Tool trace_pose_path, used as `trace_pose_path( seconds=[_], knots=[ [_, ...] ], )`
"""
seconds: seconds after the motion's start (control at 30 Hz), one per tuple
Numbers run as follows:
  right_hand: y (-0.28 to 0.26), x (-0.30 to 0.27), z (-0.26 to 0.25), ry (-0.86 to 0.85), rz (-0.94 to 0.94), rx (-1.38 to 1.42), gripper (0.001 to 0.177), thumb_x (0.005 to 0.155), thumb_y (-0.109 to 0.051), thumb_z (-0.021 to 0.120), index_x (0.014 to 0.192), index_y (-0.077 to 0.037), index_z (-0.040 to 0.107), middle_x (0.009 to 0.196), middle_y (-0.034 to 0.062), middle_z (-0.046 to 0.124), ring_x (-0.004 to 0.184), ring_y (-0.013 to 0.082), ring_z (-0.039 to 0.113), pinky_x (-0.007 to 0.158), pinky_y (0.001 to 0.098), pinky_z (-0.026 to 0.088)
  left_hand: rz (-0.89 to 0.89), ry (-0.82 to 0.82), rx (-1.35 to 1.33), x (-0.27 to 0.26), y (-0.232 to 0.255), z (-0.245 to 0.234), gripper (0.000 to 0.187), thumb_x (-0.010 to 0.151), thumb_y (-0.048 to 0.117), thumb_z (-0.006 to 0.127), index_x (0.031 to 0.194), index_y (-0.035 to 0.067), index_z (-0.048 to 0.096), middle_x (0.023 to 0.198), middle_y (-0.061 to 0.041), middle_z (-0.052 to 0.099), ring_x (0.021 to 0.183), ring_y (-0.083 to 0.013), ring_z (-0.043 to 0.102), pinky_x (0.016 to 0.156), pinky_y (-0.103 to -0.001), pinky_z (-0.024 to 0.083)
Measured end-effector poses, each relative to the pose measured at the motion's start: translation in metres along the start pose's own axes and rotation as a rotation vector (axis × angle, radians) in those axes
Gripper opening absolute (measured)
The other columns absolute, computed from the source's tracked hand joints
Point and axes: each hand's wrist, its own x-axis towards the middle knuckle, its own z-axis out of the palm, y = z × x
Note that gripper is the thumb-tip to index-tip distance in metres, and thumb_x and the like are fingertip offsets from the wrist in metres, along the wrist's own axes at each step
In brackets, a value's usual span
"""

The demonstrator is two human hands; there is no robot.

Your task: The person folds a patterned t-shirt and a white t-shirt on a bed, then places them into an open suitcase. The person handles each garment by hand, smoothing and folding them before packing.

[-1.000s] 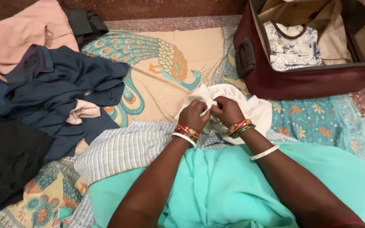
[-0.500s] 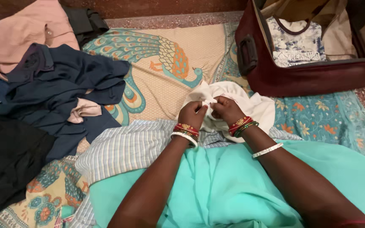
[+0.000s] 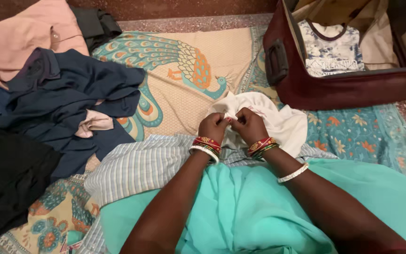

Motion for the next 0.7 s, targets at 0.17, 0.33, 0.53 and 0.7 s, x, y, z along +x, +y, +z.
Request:
trace_pose_path(
  seconds=[0.17, 0.33, 0.53, 0.7],
  knots=[
    [0.017, 0.021, 0.000, 0.103, -0.005, 0.056, 0.024, 0.087, -0.019, 0.077, 0.095, 0.000, 0.065, 0.075, 0.0088, 0.068, 0.064, 0.0156, 0.063, 0.058, 0.0333, 0.051, 0.128, 0.076, -0.142, 0.003, 0.002, -0.001, 0.021, 0.090, 0.022, 0.075, 0.098, 0.003, 0.074, 0.088, -0.013, 0.075, 0.078, -0.0219, 0.071, 0.074, -0.034, 0.055],
    [0.021, 0.041, -0.056, 0.149, 0.250, 0.539, 0.019, 0.093, -0.010, 0.070, 0.099, 0.003, 0.057, 0.081, 0.0086, 0.070, 0.068, 0.0183, 0.068, 0.057, 0.0340, 0.055, 0.057, 0.110, -0.280, 0.029, 0.016, -0.034, 0.015, 0.093, 0.018, 0.071, 0.101, 0.005, 0.073, 0.090, -0.012, 0.076, 0.084, -0.0263, 0.069, 0.076, -0.036, 0.055],
    [-0.041, 0.036, -0.074, -0.055, 0.222, 0.736, 0.015, 0.100, -0.014, 0.065, 0.106, -0.002, 0.059, 0.086, 0.0115, 0.070, 0.077, 0.0194, 0.073, 0.062, 0.0327, 0.057, 0.500, 0.181, 0.402, 0.039, 0.048, -0.054, 0.015, 0.078, 0.015, 0.069, 0.092, 0.011, 0.074, 0.093, -0.011, 0.074, 0.092, -0.0341, 0.070, 0.087, -0.045, 0.054],
    [-0.060, 0.031, -0.072, -0.101, 0.092, 0.803, 0.017, 0.099, -0.011, 0.068, 0.110, -0.001, 0.060, 0.093, 0.0082, 0.068, 0.083, 0.0186, 0.073, 0.075, 0.0331, 0.064, 0.527, 0.032, 0.435, 0.011, 0.046, -0.018, 0.031, 0.081, 0.030, 0.080, 0.096, 0.004, 0.070, 0.093, -0.016, 0.072, 0.090, -0.0398, 0.067, 0.084, -0.050, 0.050]
  ],
)
